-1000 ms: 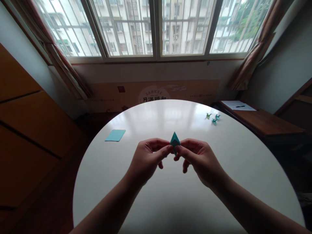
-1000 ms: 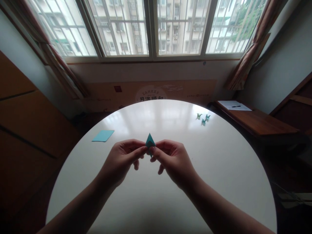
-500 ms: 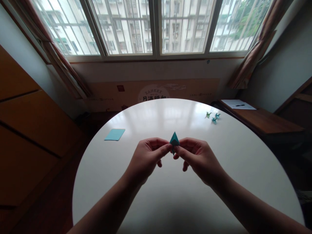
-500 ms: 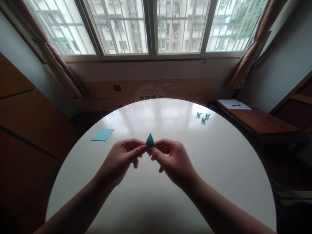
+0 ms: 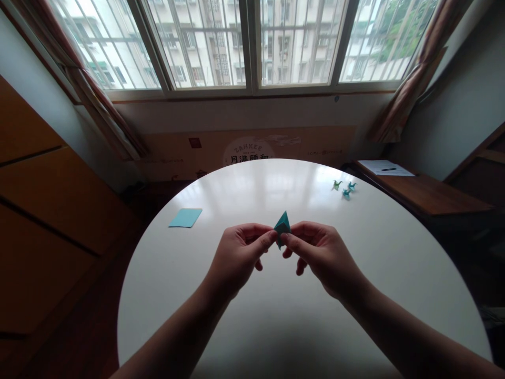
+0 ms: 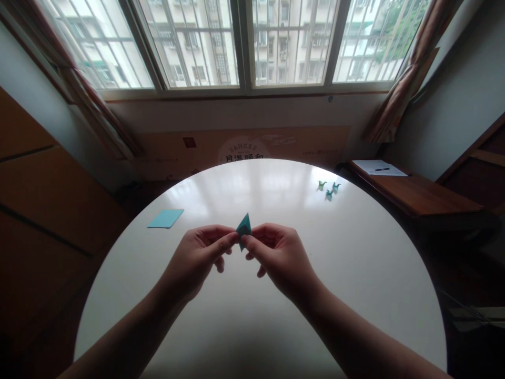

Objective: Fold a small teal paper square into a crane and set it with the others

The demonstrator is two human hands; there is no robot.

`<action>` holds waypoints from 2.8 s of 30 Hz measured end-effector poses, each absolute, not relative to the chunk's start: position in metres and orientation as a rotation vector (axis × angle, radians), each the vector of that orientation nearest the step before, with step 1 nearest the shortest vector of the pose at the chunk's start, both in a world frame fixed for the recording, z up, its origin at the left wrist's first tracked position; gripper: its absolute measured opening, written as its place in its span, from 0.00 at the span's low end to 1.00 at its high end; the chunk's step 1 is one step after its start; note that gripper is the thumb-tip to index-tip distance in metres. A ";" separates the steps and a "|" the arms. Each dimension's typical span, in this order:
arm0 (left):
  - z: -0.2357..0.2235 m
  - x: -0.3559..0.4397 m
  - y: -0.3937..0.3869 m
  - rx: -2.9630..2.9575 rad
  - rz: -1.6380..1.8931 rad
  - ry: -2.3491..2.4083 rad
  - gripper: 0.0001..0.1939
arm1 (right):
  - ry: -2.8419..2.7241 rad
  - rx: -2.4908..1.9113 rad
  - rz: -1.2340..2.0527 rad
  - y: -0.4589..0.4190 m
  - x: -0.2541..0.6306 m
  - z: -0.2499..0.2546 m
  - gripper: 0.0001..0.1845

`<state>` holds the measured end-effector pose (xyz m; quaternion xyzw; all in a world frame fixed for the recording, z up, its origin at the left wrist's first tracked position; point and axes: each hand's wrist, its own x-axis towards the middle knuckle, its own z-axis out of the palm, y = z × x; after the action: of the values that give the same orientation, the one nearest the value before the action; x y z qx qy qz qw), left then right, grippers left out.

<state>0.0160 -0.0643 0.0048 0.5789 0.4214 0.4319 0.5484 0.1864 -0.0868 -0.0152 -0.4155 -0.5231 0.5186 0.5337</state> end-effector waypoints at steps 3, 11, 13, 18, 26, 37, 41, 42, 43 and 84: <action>0.004 0.016 -0.064 1.379 1.020 1.002 0.13 | -1.266 -1.002 1.245 -0.087 0.188 -0.015 0.15; 0.007 0.015 -0.063 1.359 0.981 1.032 0.13 | -1.245 -0.987 1.293 -0.085 0.190 -0.015 0.15; 0.008 0.015 -0.063 1.345 0.949 1.036 0.12 | -1.219 -0.984 1.314 -0.084 0.190 -0.014 0.16; 0.007 0.014 -0.062 1.399 0.846 1.029 0.12 | -1.215 -0.999 1.320 -0.082 0.190 -0.015 0.16; 0.008 0.002 -0.049 1.384 0.996 1.090 0.17 | -1.426 -1.098 1.343 -0.069 0.204 -0.021 0.23; -0.006 0.003 -0.043 1.317 0.819 1.104 0.15 | -1.498 -1.136 1.186 -0.062 0.217 -0.017 0.21; -0.011 0.005 -0.043 1.350 0.802 1.214 0.12 | -1.581 -1.278 0.939 -0.066 0.237 0.007 0.21; -0.012 0.006 -0.043 1.385 0.779 1.236 0.11 | -1.682 -1.294 0.922 -0.068 0.240 0.011 0.20; -0.015 0.008 -0.044 1.423 0.755 1.254 0.11 | -1.797 -1.300 0.911 -0.071 0.242 0.014 0.18; -0.062 0.008 -0.186 2.987 0.364 1.226 0.28 | -2.491 -1.232 0.731 -0.132 0.225 -0.039 0.19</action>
<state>0.0076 -0.1857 -0.0622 0.9180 0.3768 0.1118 -0.0539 0.2251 -0.1322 -0.0391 -0.4248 -0.8591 0.2522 0.1336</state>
